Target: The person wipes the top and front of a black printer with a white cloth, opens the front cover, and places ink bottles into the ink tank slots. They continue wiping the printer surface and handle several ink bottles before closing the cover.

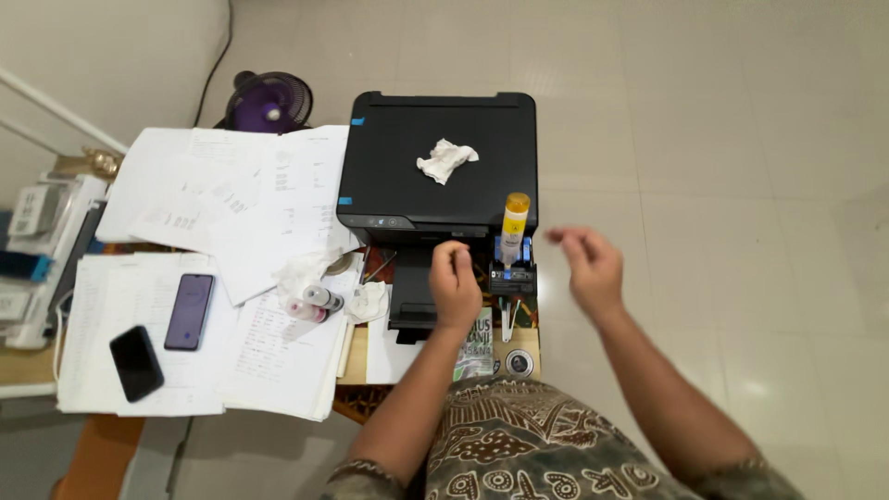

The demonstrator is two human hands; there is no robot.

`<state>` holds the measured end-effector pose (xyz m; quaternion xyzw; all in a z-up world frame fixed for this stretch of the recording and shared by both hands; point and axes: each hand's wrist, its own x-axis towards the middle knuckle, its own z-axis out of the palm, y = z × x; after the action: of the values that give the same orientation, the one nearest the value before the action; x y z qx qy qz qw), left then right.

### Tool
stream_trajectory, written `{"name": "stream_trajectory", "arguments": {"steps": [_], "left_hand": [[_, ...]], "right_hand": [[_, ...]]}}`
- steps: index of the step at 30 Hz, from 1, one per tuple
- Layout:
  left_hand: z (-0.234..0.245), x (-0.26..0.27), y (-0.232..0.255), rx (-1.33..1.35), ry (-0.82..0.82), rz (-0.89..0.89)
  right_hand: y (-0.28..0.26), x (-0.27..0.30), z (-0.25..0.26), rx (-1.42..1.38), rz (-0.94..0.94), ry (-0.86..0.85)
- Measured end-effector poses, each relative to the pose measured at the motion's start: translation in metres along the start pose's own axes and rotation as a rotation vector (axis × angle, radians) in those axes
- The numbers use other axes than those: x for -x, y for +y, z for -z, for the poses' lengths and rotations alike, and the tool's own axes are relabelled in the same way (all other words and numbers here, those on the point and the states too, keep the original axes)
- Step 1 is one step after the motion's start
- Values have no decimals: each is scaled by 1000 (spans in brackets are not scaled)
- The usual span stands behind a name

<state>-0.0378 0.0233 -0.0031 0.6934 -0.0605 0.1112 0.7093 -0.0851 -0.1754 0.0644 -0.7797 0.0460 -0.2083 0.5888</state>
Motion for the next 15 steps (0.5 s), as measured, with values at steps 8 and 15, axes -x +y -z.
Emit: {"name": "stream_trajectory", "arguments": {"steps": [8,15], "left_hand": [[-26,52,53,1102,-170,803],[9,97,19,1090,-849,750]], "right_hand": [[-46,64,-52,280,602,-534],[-50,50,-58,229,403,-902]]}}
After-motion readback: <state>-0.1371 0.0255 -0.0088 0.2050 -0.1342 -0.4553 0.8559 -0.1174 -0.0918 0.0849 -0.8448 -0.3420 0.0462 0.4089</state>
